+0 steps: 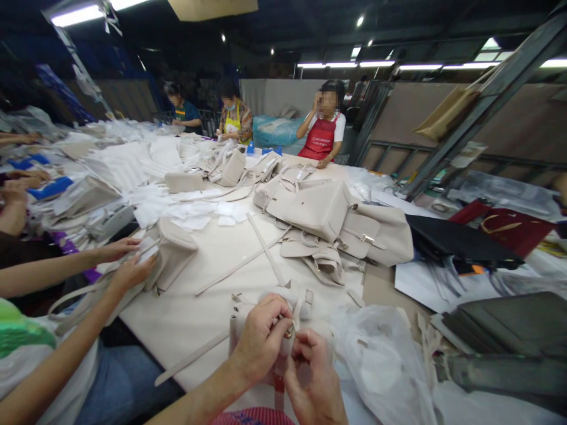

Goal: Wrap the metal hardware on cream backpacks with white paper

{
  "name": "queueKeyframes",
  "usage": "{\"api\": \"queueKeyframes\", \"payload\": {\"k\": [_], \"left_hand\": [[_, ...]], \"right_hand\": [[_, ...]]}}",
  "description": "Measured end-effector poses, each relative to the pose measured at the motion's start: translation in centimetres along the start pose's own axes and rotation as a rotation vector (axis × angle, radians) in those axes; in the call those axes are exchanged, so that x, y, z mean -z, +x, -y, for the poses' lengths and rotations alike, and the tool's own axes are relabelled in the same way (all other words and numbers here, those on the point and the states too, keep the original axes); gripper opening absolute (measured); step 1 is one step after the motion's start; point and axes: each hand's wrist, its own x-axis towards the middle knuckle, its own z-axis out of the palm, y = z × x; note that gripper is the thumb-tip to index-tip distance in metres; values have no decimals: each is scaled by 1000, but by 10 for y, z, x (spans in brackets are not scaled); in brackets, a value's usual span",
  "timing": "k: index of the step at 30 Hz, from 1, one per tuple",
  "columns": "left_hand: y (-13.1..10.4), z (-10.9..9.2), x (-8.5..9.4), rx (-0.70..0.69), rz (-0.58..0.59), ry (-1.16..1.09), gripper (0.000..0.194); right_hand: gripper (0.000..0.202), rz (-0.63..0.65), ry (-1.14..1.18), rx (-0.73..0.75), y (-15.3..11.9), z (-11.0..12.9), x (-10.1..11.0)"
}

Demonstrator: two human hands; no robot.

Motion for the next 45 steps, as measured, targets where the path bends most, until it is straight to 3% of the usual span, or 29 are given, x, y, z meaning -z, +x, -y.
{"api": "queueKeyframes", "payload": {"k": [2,3,6,9,12,14,16,18,20,23,25,28,33,37,40,45], "left_hand": [[0,3,-2,5,-12,11,13],[0,5,-3,4,-18,28,13],[1,13,-2,47,-38,94,16],[4,14,4,155,-22,123,11],[7,7,13,308,112,28,11],[9,2,17,433,270,-171,23],[10,-1,16,542,330,-406,34],[9,0,11,643,227,-592,35],[7,4,5,765,95,-758,39],[1,9,0,882,63,-955,50],[-3,11,0,870,69,-1007,50],[-6,13,4,820,63,-1020,42],[-6,19,8,743,21,-941,30],[-8,21,7,677,35,-942,32],[-11,21,10,641,24,-1007,34],[-25,25,14,627,-55,-909,43]], "right_hand": [[7,78,-7,34,-5,-2,1],[9,151,39,15,-8,-3,0],[23,360,318,-190,-15,-6,-4],[30,430,552,-370,-15,-9,-8],[28,423,555,-372,-8,-13,-9],[24,432,453,-305,-3,-15,-9],[20,466,315,-216,0,-15,-8],[16,482,259,-180,3,-11,-5],[20,402,330,-228,8,-4,0],[53,159,361,-296,20,6,11],[63,114,236,-296,30,11,15],[60,204,47,-230,44,20,12],[49,403,-379,78,64,43,0],[44,329,-828,294,77,50,1],[35,206,-870,394,82,45,4],[25,128,-671,398,91,30,3]]}}
